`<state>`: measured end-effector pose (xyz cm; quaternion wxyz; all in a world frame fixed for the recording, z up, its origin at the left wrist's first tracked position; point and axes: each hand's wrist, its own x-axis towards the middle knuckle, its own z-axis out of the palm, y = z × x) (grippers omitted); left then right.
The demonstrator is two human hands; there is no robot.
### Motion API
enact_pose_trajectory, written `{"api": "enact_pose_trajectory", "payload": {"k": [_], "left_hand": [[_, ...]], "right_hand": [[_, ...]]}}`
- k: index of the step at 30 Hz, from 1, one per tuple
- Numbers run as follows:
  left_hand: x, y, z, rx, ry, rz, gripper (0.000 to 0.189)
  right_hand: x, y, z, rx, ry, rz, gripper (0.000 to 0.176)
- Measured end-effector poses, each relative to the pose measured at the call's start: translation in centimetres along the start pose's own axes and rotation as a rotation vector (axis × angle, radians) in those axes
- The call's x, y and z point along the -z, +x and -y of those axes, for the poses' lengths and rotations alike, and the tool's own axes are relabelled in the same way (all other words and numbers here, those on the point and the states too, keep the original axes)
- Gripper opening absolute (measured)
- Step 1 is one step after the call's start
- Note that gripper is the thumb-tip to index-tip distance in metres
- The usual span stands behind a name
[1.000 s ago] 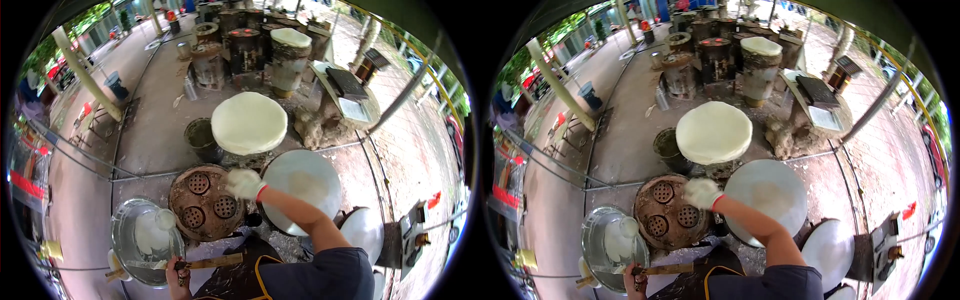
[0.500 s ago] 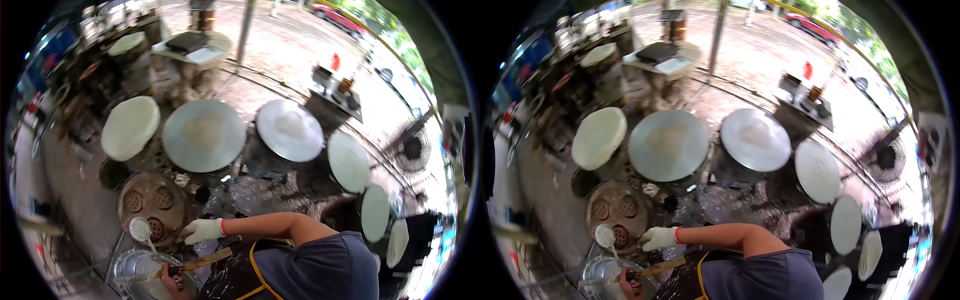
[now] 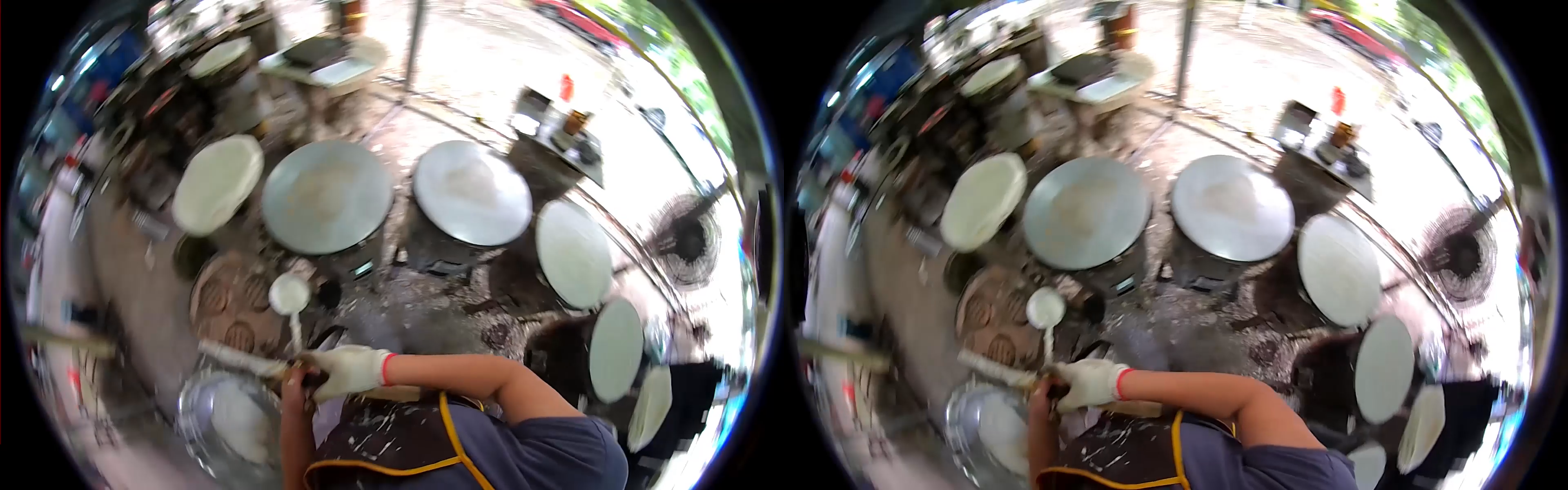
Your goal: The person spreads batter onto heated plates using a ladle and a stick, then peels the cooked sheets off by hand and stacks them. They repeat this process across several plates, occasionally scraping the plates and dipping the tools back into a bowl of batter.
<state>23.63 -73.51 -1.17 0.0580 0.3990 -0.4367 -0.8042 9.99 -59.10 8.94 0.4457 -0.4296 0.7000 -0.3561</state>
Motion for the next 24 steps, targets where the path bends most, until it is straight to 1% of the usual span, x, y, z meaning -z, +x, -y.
{"api": "enact_pose_trajectory", "payload": {"k": [2,4,5,6,7,8,9,10,11,12,14,15,17,20,21,24], "left_hand": [[-3.1,-1.8,-1.0,0.019,0.004,0.001,0.015],[-3.8,-2.1,0.3,0.062,0.136,0.043,0.013],[-5.3,-2.7,0.1,0.066,0.077,0.043,0.012],[-6.6,-3.5,0.1,0.066,0.018,0.044,0.012],[-6.1,-3.5,1.2,0.080,-0.013,0.102,0.012],[-5.5,-3.2,2.9,0.070,0.005,0.026,0.013],[-7.7,-5.6,0.8,0.080,-0.104,0.067,0.013],[-6.4,-5.5,2.5,0.067,-0.163,0.122,0.016],[-6.6,-6.7,2.2,0.112,-0.308,0.112,0.017],[-6.3,-7.7,2.5,0.111,-0.367,0.052,0.020],[-4.1,-9.0,4.1,0.030,-0.513,0.047,0.024],[-3.1,-10.2,4.6,-0.006,-0.531,-0.011,0.022],[-1.7,-12.0,4.9,-0.068,-0.543,-0.090,0.019],[2.9,-14.0,7.8,-0.085,-0.627,-0.356,0.017],[5.3,-14.8,8.7,-0.063,-0.650,-0.354,0.013],[12.7,-17.4,11.8,-0.004,-0.660,-0.286,0.014]], "right_hand": [[0.0,-0.8,-0.5,-0.021,-0.005,0.002,0.077],[0.3,-2.3,-1.7,0.000,-0.027,0.005,0.068],[1.4,-3.0,-0.7,-0.050,-0.088,0.097,0.062],[0.6,-3.0,-2.8,0.073,-0.017,0.046,0.061],[0.7,-3.3,-3.4,0.104,-0.007,0.022,0.059],[0.8,-3.5,-3.8,0.141,0.005,0.011,0.058],[0.7,-3.5,-4.3,0.172,0.057,-0.014,0.055],[0.5,-3.5,-4.8,0.201,0.113,-0.025,0.052],[0.2,-3.5,-5.0,0.191,0.243,-0.050,0.047],[0.0,-3.3,-5.4,0.163,0.368,-0.073,0.043],[-0.1,-1.9,-6.3,0.135,0.497,0.039,0.045],[-0.4,-1.5,-5.8,0.070,0.511,0.080,0.045],[-1.6,-0.1,-6.0,0.019,0.474,0.111,0.044],[-3.9,2.1,-5.1,-0.077,0.392,0.160,0.041],[-6.1,3.8,-6.5,0.016,0.378,0.103,0.038],[-9.5,7.6,-3.7,-0.063,0.126,0.244,0.043]]}}
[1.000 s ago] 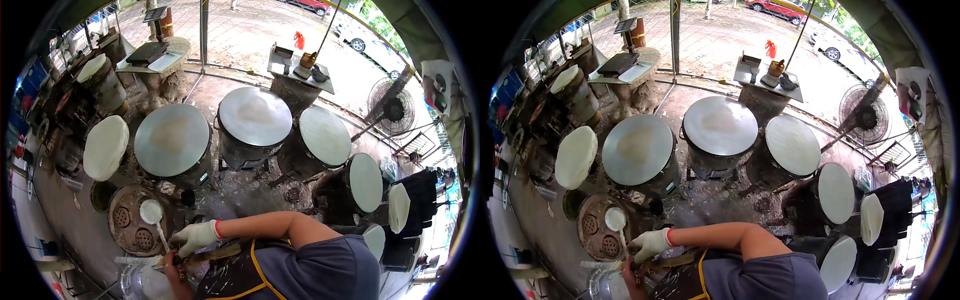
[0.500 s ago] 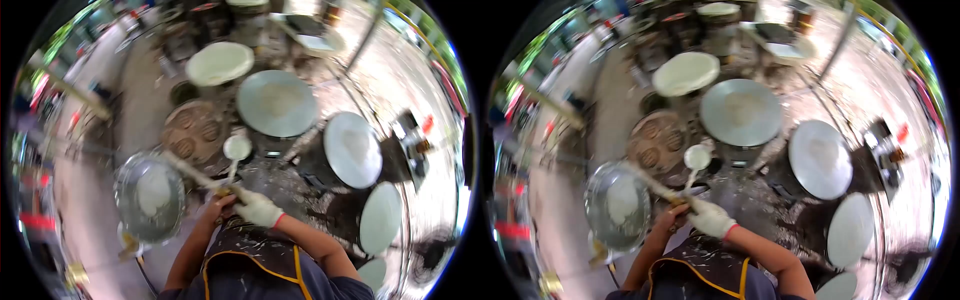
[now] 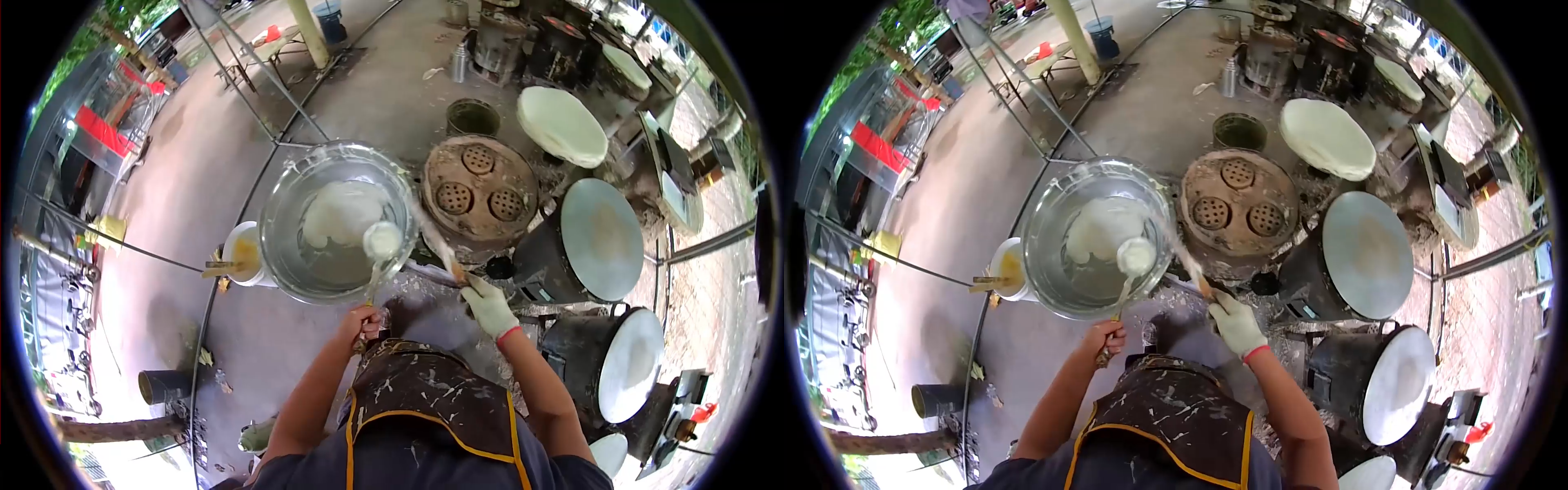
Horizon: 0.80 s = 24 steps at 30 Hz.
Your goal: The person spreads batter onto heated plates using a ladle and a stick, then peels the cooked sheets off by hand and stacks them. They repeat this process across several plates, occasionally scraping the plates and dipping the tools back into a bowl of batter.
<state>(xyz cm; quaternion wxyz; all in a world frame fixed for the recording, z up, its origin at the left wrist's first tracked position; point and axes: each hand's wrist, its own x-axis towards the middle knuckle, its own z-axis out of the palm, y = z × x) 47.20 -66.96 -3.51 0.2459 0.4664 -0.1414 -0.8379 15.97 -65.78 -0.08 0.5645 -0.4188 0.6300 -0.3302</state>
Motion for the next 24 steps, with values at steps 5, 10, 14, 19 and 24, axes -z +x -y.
{"api": "enact_pose_trajectory", "payload": {"k": [5,10,14,19,24], "left_hand": [[13.3,6.2,-2.8,0.111,0.105,-0.294,0.022],[22.7,13.5,-4.4,0.047,0.939,-0.756,0.019],[20.1,12.4,-6.8,-0.049,1.102,-0.874,0.026],[20.1,12.7,-11.3,-0.120,1.190,-0.705,0.030],[21.7,15.4,-12.9,-0.026,1.209,-0.869,0.026]], "right_hand": [[-7.7,11.7,1.5,0.137,-0.828,0.054,0.034],[-14.6,22.6,2.0,-0.079,-1.108,0.089,0.026],[-19.2,26.0,-0.5,-0.116,-1.131,0.291,0.025],[-18.2,25.2,-0.2,-0.143,-0.908,0.198,0.026],[-18.7,26.3,-2.0,-0.324,-0.934,0.082,0.028]]}}
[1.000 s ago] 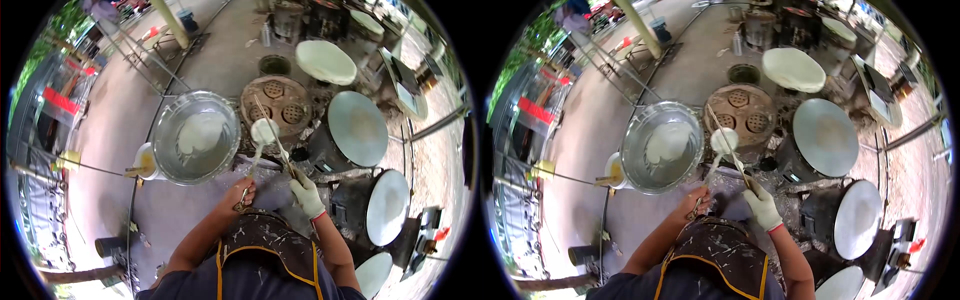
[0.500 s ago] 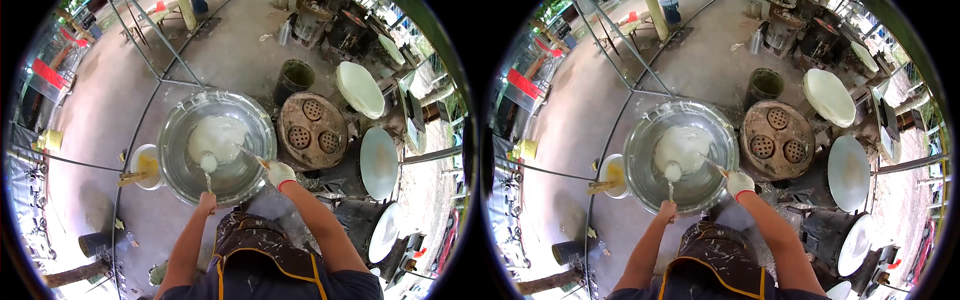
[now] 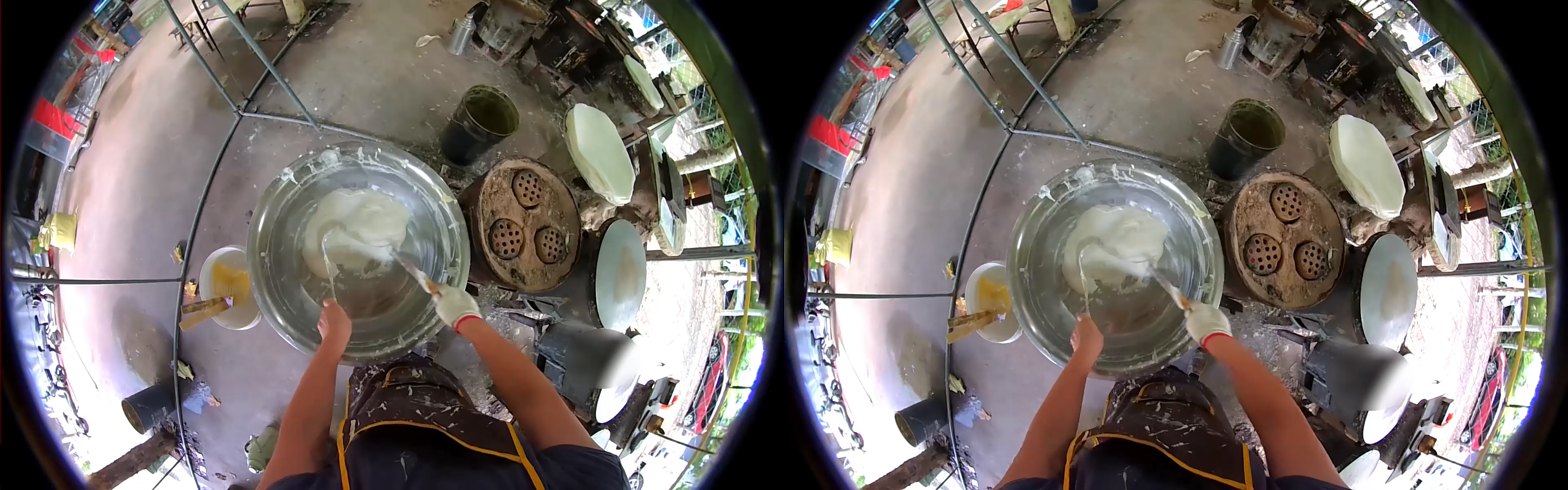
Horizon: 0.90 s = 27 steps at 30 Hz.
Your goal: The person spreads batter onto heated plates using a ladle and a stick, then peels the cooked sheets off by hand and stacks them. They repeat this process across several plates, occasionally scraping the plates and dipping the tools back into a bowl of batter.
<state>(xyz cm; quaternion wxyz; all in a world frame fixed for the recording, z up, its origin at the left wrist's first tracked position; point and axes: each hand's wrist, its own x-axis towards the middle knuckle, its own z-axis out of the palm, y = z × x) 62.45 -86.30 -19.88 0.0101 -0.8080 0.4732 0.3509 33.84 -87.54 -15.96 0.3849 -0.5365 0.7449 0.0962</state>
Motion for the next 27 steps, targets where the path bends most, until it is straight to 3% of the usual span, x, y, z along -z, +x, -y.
{"api": "enact_pose_trajectory", "payload": {"k": [3,7,10,14,18,23,26,27], "left_hand": [[-3.1,0.0,-0.9,-0.061,0.012,-0.017,0.020],[-2.9,1.9,0.0,0.104,-0.987,0.695,0.017],[2.1,-2.0,-0.4,0.048,-1.115,0.903,0.015],[11.6,-10.4,-3.0,-0.175,-1.108,0.704,0.014],[20.9,-15.4,-5.2,-0.374,-1.111,0.577,0.013],[27.0,-18.4,-7.9,-0.624,-1.185,0.389,0.010],[24.2,-18.1,-7.5,-0.464,-1.135,0.255,0.010],[23.1,-18.3,-7.1,-0.381,-1.167,0.331,0.012]], "right_hand": [[-0.6,1.5,4.1,0.202,0.082,0.017,0.028],[-0.3,1.1,3.2,0.327,0.104,-0.042,0.029],[3.3,-3.1,2.0,0.364,0.139,-0.092,0.028],[9.3,-9.3,2.6,0.548,0.390,-0.246,0.030],[16.0,-14.8,5.7,0.627,0.709,-0.165,0.034],[20.9,-20.8,9.3,0.513,1.060,0.035,0.040],[20.4,-21.5,10.0,0.424,1.125,0.101,0.042],[19.5,-20.8,9.7,0.384,1.095,0.103,0.043]]}}
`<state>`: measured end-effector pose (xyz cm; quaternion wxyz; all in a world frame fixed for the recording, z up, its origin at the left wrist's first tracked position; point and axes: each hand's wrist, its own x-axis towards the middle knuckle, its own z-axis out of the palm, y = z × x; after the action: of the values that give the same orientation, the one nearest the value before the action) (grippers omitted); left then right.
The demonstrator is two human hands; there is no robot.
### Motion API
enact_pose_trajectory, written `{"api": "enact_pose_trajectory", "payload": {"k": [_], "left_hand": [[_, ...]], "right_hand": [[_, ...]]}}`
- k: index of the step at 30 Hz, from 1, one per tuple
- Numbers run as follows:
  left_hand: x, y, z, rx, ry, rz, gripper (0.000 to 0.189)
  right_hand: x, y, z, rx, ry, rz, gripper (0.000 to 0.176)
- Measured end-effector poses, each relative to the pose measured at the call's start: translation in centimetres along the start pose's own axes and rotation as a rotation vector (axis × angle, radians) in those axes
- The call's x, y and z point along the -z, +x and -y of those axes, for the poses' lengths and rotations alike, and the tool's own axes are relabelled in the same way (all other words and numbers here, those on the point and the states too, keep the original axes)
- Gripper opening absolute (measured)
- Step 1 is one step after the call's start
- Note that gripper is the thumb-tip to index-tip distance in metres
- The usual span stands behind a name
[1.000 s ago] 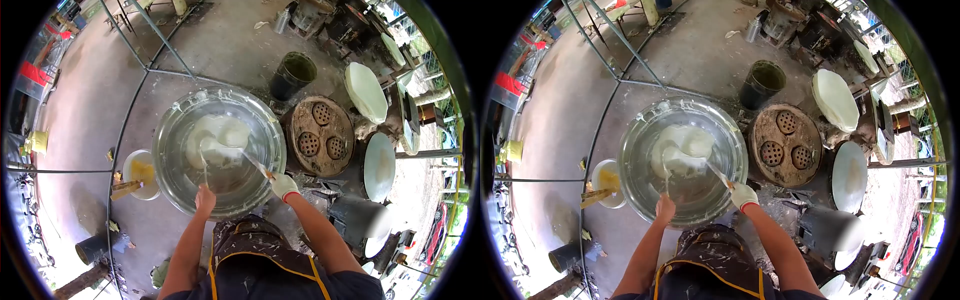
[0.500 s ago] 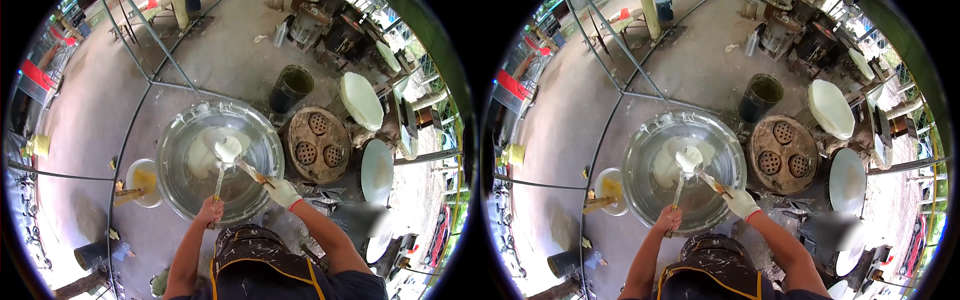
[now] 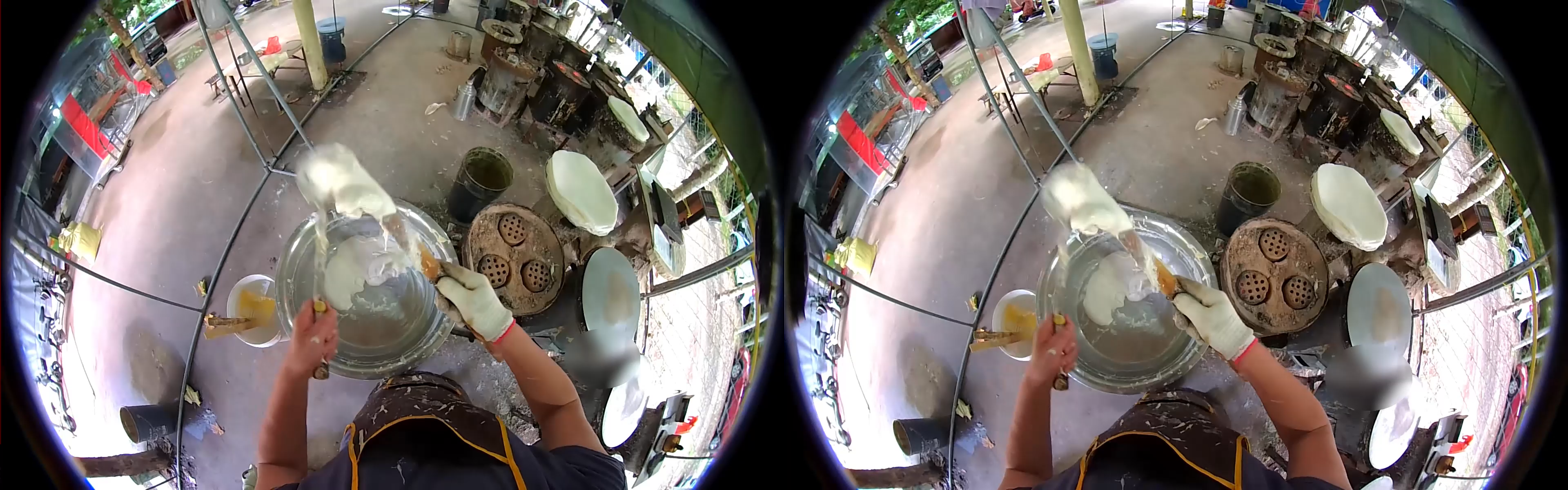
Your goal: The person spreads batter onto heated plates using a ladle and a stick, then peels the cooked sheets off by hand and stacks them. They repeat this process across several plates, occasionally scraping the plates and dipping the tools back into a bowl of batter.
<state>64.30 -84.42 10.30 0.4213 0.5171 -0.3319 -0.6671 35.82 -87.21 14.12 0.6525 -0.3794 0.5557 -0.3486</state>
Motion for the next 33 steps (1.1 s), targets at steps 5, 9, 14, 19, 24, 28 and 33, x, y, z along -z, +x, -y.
{"api": "enact_pose_trajectory", "payload": {"k": [5,9,14,19,24,28,33], "left_hand": [[0.0,-0.1,3.3,0.357,-0.169,0.088,0.019],[0.4,-0.7,3.1,0.343,-0.180,0.112,0.018],[1.9,-3.5,-0.1,0.131,-0.098,0.112,0.014],[0.1,-0.5,1.2,0.261,-0.033,0.058,0.015],[-0.7,1.3,4.7,0.412,-0.148,0.185,0.015],[-4.8,0.8,4.8,0.445,-0.066,0.238,0.014],[-10.8,0.1,7.8,0.452,0.164,0.310,0.014]], "right_hand": [[1.3,1.2,-5.0,-0.105,-0.236,0.005,0.042],[1.9,0.8,-7.3,-0.039,-0.248,-0.072,0.039],[0.5,-2.1,-4.2,0.224,-0.280,-0.091,0.040],[-0.8,0.7,-7.9,0.103,-0.233,-0.097,0.042],[0.6,0.0,-13.3,-0.046,-0.151,-0.229,0.042],[3.2,-3.8,-15.1,-0.075,-0.027,-0.318,0.041],[7.5,-10.7,-16.8,0.017,0.033,-0.494,0.038]]}}
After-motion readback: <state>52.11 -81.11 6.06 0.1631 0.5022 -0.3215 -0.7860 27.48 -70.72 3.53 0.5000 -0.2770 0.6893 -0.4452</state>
